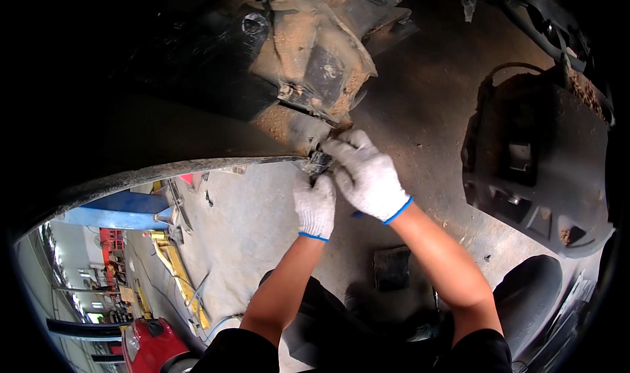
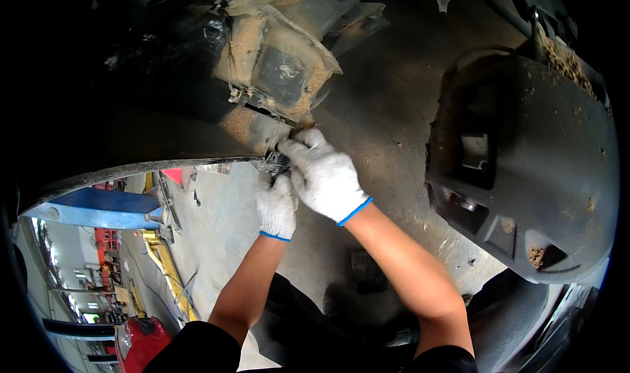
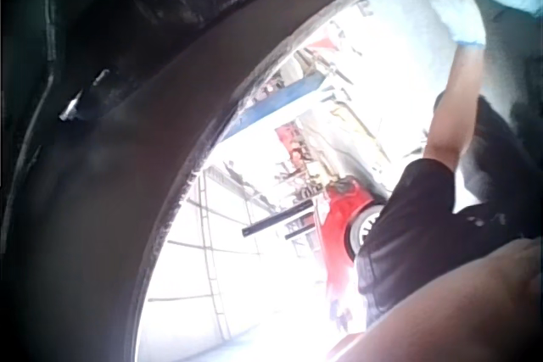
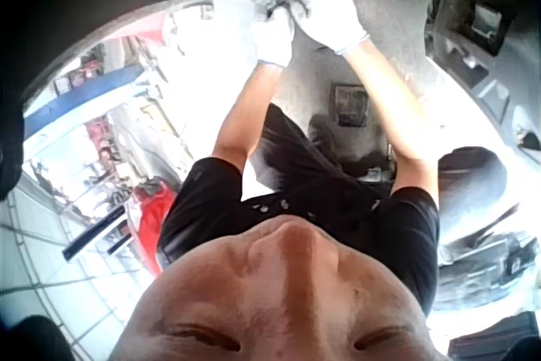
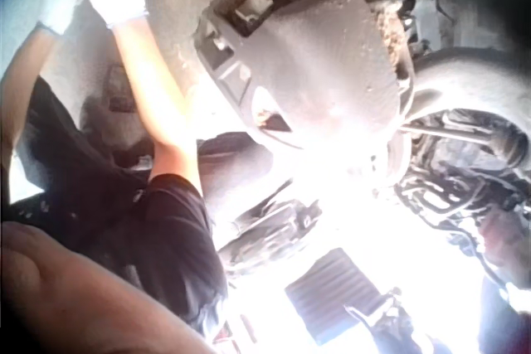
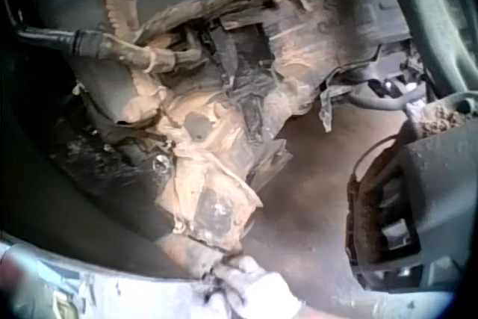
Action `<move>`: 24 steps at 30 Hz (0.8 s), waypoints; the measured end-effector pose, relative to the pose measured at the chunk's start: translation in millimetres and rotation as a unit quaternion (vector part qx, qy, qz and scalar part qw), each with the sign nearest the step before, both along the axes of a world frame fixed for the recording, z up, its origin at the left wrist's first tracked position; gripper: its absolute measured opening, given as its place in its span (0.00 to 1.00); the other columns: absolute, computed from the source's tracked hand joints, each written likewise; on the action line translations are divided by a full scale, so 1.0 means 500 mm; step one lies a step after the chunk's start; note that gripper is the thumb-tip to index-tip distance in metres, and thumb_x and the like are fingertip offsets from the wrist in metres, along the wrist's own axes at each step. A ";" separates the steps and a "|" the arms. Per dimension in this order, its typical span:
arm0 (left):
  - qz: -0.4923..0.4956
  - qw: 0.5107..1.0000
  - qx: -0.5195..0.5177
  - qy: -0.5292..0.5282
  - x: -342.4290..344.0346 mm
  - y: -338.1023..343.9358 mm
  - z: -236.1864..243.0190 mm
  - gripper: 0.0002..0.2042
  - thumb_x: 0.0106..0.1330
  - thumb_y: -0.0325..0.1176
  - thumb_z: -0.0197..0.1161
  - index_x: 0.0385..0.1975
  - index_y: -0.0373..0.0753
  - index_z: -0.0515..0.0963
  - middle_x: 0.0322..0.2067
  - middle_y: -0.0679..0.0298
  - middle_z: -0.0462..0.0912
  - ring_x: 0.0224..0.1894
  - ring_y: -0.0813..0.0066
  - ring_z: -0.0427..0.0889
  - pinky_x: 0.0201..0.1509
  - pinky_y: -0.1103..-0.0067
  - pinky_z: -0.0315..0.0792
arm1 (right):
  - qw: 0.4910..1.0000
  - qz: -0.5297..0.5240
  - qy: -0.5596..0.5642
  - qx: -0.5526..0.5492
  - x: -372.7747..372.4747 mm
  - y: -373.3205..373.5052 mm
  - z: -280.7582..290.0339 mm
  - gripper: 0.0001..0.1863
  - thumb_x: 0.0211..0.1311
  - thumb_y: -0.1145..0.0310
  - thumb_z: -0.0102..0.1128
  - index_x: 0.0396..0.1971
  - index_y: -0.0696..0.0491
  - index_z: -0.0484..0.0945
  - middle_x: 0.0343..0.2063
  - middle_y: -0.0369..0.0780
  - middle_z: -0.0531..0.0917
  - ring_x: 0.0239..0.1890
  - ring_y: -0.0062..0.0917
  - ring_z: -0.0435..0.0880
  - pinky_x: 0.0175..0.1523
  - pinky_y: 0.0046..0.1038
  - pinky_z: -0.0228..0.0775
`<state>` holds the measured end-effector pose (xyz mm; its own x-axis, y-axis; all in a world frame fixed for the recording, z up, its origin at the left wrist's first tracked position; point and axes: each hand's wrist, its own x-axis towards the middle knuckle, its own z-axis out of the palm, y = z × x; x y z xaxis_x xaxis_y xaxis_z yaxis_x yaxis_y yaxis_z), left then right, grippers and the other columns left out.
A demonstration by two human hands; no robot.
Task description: The person works on the front suspension of a car, removing a plastic splash shield and manipulating bolts on the brake caliper and wheel hub. They use a power tool to remove fasteners and handle various suspension components.
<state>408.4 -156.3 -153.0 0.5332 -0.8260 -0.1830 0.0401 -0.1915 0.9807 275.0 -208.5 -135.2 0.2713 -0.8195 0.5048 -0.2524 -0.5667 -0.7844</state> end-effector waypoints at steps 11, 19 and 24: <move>0.015 0.933 -0.216 -0.288 0.044 0.000 0.070 0.08 0.68 0.30 0.61 0.38 0.32 0.72 0.25 0.72 0.71 0.26 0.87 0.64 0.30 0.86 0.63 | 0.986 0.090 0.045 0.134 0.043 0.013 -0.038 0.31 0.51 0.73 0.55 0.59 0.50 0.61 0.28 0.53 0.82 0.33 0.51 0.82 0.40 0.49 0.74; 0.031 0.908 -0.173 -0.379 0.024 -0.017 0.107 0.09 0.67 0.32 0.65 0.33 0.31 0.76 0.26 0.69 0.76 0.28 0.83 0.68 0.33 0.81 0.67 | 0.981 0.122 0.003 0.153 0.030 0.023 -0.038 0.30 0.53 0.71 0.55 0.59 0.52 0.62 0.37 0.55 0.81 0.40 0.50 0.82 0.46 0.47 0.74; 0.056 0.927 -0.156 -0.337 -0.002 -0.023 0.112 0.11 0.61 0.28 0.70 0.39 0.30 0.78 0.27 0.67 0.80 0.27 0.84 0.71 0.33 0.83 0.70 | 0.983 0.032 -0.106 0.147 0.015 0.002 -0.052 0.22 0.57 0.75 0.52 0.54 0.55 0.68 0.33 0.50 0.83 0.34 0.48 0.84 0.41 0.41 0.78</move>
<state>407.3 -167.6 -96.8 0.5251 -0.7152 0.4612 -0.5999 0.0733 0.7967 282.4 -207.3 -161.4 0.2409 -0.9233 0.2992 -0.0371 -0.3168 -0.9478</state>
